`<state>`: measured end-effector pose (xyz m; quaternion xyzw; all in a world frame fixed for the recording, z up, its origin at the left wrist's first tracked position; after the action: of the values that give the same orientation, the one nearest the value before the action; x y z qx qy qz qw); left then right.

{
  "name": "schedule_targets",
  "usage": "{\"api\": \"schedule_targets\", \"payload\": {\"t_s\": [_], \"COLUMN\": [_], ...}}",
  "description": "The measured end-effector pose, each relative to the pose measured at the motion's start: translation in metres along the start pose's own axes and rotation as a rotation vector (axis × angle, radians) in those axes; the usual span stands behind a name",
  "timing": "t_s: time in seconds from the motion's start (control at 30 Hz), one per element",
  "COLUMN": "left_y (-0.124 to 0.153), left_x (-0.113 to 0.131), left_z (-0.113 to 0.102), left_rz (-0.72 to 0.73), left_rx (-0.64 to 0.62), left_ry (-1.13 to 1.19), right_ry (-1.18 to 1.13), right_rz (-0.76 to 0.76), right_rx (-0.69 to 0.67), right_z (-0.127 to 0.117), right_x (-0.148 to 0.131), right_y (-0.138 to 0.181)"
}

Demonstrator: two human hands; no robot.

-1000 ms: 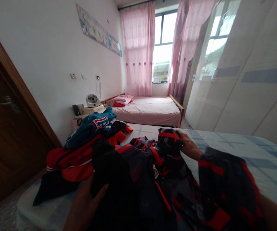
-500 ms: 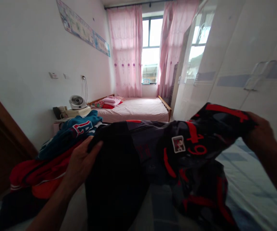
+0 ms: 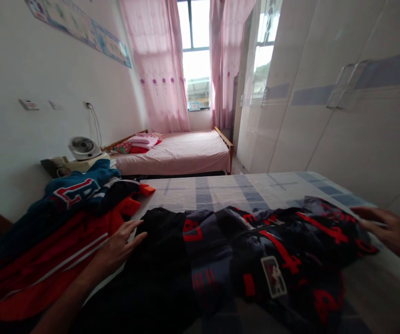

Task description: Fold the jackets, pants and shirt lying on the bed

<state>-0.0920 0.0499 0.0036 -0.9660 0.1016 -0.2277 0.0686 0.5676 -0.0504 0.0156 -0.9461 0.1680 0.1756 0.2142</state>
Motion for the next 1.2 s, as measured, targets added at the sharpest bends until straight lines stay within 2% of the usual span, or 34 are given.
{"api": "schedule_targets", "payload": {"t_s": [0.03,0.1,0.2,0.3,0.4,0.5,0.57,0.63,0.73,0.83,0.93,1.0,1.03,1.1,1.2], "left_y": [-0.006,-0.015,-0.018,-0.015,-0.008,0.004,0.009,0.007,-0.025,-0.085,-0.138,-0.149,-0.144,-0.114,-0.036], "left_x": [-0.003,-0.008,-0.009,-0.002,0.008,0.016,0.021,0.029,0.048,0.068,0.079,0.078,0.075,0.067,0.052], "left_z": [0.009,0.027,0.042,0.04,0.026,0.003,-0.017,-0.041,-0.071,-0.081,-0.064,-0.045,-0.035,-0.014,0.01], "left_rz": [0.014,0.027,-0.016,-0.08,-0.087,-0.072,-0.094,-0.116,-0.065,-0.033,-0.041,-0.018,0.021,0.154,0.332], "left_rx": [0.0,-0.01,-0.012,-0.057,-0.093,-0.049,0.058,0.219,0.467,0.6,0.503,0.433,0.392,0.278,0.085], "left_ry": [-0.023,-0.054,-0.079,-0.072,0.015,0.147,0.205,0.211,0.078,-0.177,-0.267,-0.252,-0.238,-0.19,-0.1], "right_ry": [-0.002,-0.014,0.001,0.068,0.149,0.067,-0.057,-0.129,-0.124,-0.08,-0.04,-0.048,-0.059,-0.093,-0.175], "right_rz": [0.015,-0.124,-0.3,-0.302,-0.292,-0.357,-0.363,-0.307,-0.214,-0.2,-0.194,-0.225,-0.252,-0.308,-0.373], "right_rx": [-0.059,-0.126,-0.217,-0.313,-0.398,-0.42,-0.314,-0.152,0.107,0.25,0.264,0.233,0.214,0.168,-0.028], "right_z": [0.001,0.013,0.049,0.088,0.106,0.09,0.064,0.033,-0.003,-0.008,0.011,0.026,0.031,0.038,0.042], "right_x": [-0.026,-0.077,-0.125,-0.137,-0.135,-0.132,-0.131,-0.133,-0.144,-0.164,-0.179,-0.181,-0.178,-0.168,-0.139], "right_y": [-0.007,-0.017,-0.026,-0.025,-0.016,-0.001,0.006,0.006,-0.013,-0.05,-0.08,-0.08,-0.073,-0.043,0.026]}}
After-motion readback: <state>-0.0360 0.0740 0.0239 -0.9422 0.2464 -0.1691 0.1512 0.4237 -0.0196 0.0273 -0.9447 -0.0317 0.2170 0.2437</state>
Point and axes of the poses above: each hand's wrist, its own y-axis away from the middle knuckle, its own z-axis out of the palm, x = y × z, the point moved 1 cm from there along -y, towards the middle knuckle, and after that the axes turned 2 degrees about -y, right-handed, at the moved point
